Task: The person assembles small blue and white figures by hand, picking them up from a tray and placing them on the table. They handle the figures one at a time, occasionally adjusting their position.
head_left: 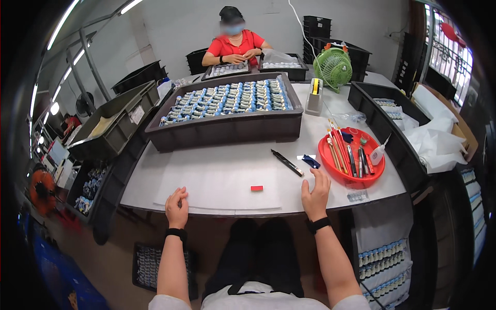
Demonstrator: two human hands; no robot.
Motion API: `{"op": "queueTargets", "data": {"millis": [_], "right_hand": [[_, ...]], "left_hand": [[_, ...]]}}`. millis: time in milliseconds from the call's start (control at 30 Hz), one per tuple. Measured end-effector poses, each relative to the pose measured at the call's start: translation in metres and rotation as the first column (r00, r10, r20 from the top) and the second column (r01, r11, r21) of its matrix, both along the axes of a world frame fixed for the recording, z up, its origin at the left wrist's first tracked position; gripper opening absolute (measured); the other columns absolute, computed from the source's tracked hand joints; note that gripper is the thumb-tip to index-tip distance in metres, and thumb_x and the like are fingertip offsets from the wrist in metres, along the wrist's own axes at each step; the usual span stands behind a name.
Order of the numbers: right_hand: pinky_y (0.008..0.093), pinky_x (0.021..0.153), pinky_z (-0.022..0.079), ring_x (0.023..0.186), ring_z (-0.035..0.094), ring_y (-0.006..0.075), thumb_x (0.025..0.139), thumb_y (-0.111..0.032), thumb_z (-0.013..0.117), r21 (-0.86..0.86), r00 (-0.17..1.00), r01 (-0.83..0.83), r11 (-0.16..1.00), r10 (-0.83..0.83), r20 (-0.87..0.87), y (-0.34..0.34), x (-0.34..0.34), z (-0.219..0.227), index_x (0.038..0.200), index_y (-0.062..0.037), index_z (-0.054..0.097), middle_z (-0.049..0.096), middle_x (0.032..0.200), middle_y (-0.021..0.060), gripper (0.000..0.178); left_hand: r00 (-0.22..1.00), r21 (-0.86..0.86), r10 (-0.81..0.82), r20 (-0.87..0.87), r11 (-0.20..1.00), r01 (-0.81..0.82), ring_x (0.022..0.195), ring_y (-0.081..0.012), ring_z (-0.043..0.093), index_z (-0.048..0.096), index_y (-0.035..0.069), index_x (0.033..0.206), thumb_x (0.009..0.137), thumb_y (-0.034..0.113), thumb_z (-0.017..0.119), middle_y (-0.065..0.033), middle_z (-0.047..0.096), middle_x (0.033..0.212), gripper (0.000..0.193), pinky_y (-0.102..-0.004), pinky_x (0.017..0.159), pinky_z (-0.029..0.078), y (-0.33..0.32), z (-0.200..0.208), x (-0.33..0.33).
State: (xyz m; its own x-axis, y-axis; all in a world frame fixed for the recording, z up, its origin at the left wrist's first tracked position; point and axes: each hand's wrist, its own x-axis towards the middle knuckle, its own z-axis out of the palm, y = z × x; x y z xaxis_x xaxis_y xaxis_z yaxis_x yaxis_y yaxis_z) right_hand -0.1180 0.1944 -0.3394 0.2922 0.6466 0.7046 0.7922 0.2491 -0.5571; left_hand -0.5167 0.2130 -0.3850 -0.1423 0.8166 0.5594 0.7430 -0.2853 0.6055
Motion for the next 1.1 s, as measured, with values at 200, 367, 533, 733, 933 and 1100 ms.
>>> {"op": "queueTargets", "data": {"millis": [200, 367, 533, 733, 933, 1100], "right_hand": [[0.0453, 0.098, 0.031, 0.117, 0.038, 0.0345, 0.075, -0.015, 0.064, -0.142, 0.968, -0.023, 0.990, 0.057, 0.243, -0.003, -0.014, 0.008, 0.114, -0.0099, 0.057, 0.045, 0.122, 0.0165, 0.040], [0.0556, 0.100, 0.019, 0.125, 0.027, 0.0380, 0.078, -0.031, 0.060, -0.407, 0.921, 0.042, 0.913, 0.123, 0.370, 0.003, -0.012, 0.008, 0.118, -0.0137, 0.056, 0.037, 0.133, 0.0193, 0.043], [0.0531, 0.098, 0.022, 0.122, 0.030, 0.0368, 0.080, -0.033, 0.057, -0.626, 0.889, 0.019, 0.780, 0.273, 0.367, 0.009, -0.007, 0.023, 0.118, -0.0101, 0.054, 0.039, 0.130, 0.0191, 0.044], [0.0480, 0.097, 0.025, 0.114, 0.036, 0.0344, 0.079, -0.029, 0.059, -0.643, 0.876, 0.035, 0.765, 0.287, 0.388, -0.001, -0.020, 0.040, 0.115, -0.0071, 0.053, 0.044, 0.122, 0.0164, 0.043], [0.0480, 0.100, 0.024, 0.119, 0.032, 0.0361, 0.079, -0.024, 0.061, -0.547, 0.915, 0.020, 0.837, 0.206, 0.348, -0.019, -0.027, 0.037, 0.120, -0.0050, 0.050, 0.040, 0.128, 0.0179, 0.046], [0.0353, 0.089, 0.041, 0.105, 0.054, 0.0249, 0.082, -0.014, 0.061, -0.279, 0.884, -0.394, 0.876, 0.278, -0.375, -0.038, -0.049, 0.048, 0.114, -0.0018, 0.055, 0.058, 0.109, 0.0167, 0.036]], "left_hand": [[0.991, 0.050, 0.061, -0.117, 0.997, -0.056, 0.113, -0.0241, 0.053, 0.059, 0.008, 0.087, 0.077, 0.005, 0.049, -0.0039, 0.063, 0.111, 0.015, -0.0416, 0.100, 0.032, -0.005, 0.003, -0.004], [0.989, 0.051, 0.046, -0.140, 0.998, -0.039, 0.114, -0.0241, 0.052, 0.059, 0.009, 0.089, 0.076, 0.004, 0.048, -0.0050, 0.062, 0.113, 0.018, -0.0421, 0.100, 0.031, -0.005, 0.006, -0.001], [0.990, 0.016, 0.033, -0.135, 0.999, -0.031, 0.116, -0.0251, 0.050, 0.059, 0.008, 0.091, 0.077, 0.004, 0.047, -0.0058, 0.061, 0.115, 0.019, -0.0417, 0.101, 0.028, -0.008, 0.011, 0.003], [0.987, 0.011, 0.036, -0.158, 0.999, -0.035, 0.117, -0.0251, 0.050, 0.059, 0.008, 0.092, 0.077, 0.004, 0.048, -0.0059, 0.060, 0.116, 0.019, -0.0424, 0.101, 0.028, -0.009, 0.012, 0.002], [0.986, -0.021, 0.003, -0.166, 1.000, -0.007, 0.115, -0.0261, 0.051, 0.060, 0.004, 0.096, 0.080, 0.003, 0.049, -0.0086, 0.060, 0.116, 0.019, -0.0414, 0.101, 0.031, -0.009, 0.014, 0.002], [0.959, -0.076, -0.175, 0.224, 0.978, 0.196, 0.096, -0.0283, 0.061, 0.062, -0.001, 0.097, 0.079, 0.002, 0.056, -0.0164, 0.064, 0.099, 0.020, -0.0323, 0.085, 0.046, -0.012, 0.073, -0.017]]}}
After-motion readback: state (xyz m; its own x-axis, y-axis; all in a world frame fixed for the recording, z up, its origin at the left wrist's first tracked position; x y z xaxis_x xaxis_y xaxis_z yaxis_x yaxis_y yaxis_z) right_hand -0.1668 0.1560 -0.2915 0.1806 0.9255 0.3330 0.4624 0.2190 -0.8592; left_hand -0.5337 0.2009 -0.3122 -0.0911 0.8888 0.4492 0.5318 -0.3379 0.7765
